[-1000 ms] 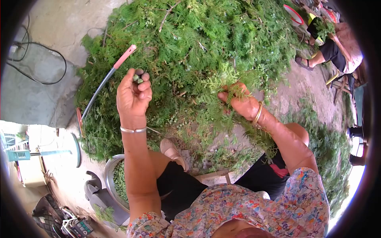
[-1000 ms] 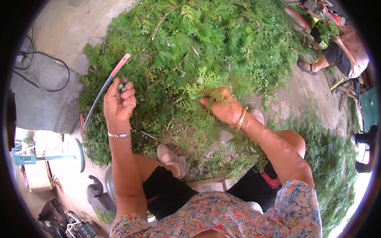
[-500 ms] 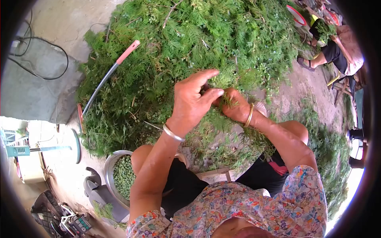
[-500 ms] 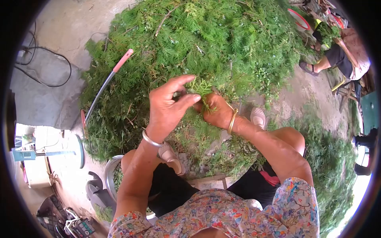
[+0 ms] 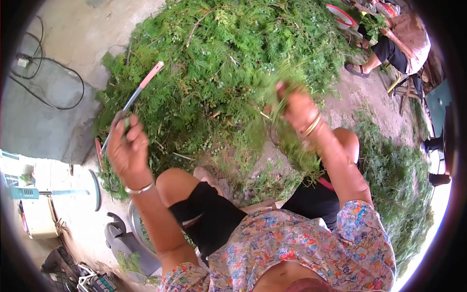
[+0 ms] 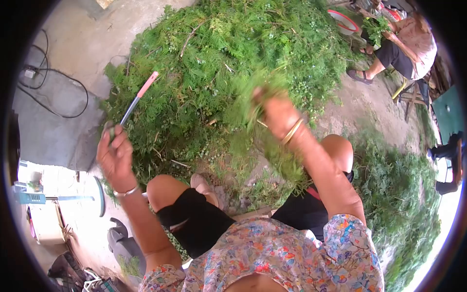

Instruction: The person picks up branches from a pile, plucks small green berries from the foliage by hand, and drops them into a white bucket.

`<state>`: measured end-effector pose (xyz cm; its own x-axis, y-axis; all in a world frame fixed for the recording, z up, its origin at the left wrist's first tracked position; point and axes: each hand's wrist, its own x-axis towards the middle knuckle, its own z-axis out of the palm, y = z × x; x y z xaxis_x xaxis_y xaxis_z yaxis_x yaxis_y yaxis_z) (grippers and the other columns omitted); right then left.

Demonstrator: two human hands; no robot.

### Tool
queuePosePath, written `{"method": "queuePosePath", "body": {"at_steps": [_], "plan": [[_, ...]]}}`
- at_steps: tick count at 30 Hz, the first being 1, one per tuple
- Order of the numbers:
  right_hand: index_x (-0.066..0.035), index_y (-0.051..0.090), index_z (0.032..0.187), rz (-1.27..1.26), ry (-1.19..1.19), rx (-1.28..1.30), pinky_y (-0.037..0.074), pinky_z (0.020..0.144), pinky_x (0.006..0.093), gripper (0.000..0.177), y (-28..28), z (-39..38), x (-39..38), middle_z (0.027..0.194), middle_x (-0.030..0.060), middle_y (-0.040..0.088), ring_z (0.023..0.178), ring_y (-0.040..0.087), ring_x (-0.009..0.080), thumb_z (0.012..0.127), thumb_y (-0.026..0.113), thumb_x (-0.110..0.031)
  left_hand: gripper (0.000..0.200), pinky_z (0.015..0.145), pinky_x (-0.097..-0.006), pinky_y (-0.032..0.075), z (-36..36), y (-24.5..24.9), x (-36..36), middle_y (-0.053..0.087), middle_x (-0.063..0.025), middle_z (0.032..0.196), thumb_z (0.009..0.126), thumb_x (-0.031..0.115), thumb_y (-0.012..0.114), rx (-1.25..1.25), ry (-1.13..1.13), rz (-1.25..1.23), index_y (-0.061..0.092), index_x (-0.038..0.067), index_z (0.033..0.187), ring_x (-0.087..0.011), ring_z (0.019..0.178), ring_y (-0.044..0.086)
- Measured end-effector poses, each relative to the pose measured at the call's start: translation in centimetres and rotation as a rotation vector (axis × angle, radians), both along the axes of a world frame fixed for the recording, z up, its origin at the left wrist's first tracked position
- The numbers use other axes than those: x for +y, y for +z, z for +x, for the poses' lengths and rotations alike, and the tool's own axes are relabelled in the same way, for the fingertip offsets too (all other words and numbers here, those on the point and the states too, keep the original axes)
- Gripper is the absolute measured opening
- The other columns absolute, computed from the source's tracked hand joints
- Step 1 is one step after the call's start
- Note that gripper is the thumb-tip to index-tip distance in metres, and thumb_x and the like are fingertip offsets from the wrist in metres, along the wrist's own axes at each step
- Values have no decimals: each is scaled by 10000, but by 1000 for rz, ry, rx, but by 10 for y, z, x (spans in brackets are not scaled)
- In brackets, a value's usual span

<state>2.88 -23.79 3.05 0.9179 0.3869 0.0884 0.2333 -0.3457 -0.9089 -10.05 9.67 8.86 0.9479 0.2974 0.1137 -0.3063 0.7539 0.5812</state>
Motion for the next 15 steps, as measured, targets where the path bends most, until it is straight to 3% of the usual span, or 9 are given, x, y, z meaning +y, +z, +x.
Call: {"method": "queuePosePath", "body": {"at_steps": [2,4,7,8,9,10,11,14,15], "plan": [[-31,468,975,1030,-187,678,477,698,388,189,15,12,-10,771,80,476,724,499,219,951,330,-158,211,471,-249,441,-51,-8,22,576,-171,855,803,1,544,255,412,345,532,-66,1003,-194,664,555],[-26,452,980,1004,-115,615,471,704,401,197,17,33,-31,765,73,456,722,498,227,949,293,-138,185,517,-275,451,-99,-29,29,584,-149,840,772,-20,521,415,704,337,544,-67,949,-207,660,553],[17,422,992,869,-78,497,445,748,424,163,41,22,-38,752,74,439,678,464,211,932,292,-61,141,592,-287,461,-191,-79,49,590,-129,799,734,12,521,663,539,634,576,-64,840,-195,676,556],[-9,452,995,1056,-48,569,392,614,315,155,40,23,-38,754,69,495,737,533,218,919,336,-79,141,609,-281,457,-218,-96,50,592,-122,772,721,28,532,749,481,728,591,-64,811,-185,687,558],[-35,482,999,1241,-13,642,339,479,207,151,41,22,-38,756,63,552,797,602,225,906,379,-97,163,642,-304,459,-242,-110,54,603,-103,738,711,59,562,1008,427,1131,623,-56,810,-161,699,555],[-37,478,1000,1264,-76,633,331,459,206,155,47,15,-33,782,63,554,821,597,227,911,370,-105,198,668,-339,453,-267,-137,63,628,-141,747,718,115,595,1137,411,1528,644,-47,821,-223,669,576],[-37,478,1000,1259,-70,633,331,459,206,155,49,13,-33,782,63,554,821,597,227,911,370,-105,209,694,-397,445,-284,-153,62,622,-203,768,715,161,636,1083,479,2005,635,-38,777,-329,686,575],[-15,461,1005,1223,133,596,352,470,197,143,55,4,-30,813,65,545,847,588,236,905,398,-96,277,689,-435,455,-293,-148,49,620,-247,758,728,222,625,1243,417,2150,645,-50,781,-374,707,598],[-3,450,1003,1181,266,352,370,474,200,142,58,-8,-25,823,75,535,854,584,241,899,419,-95,276,701,-450,448,-286,-133,42,622,-244,800,736,216,623,1414,332,2093,637,-51,805,-376,734,592]]}}
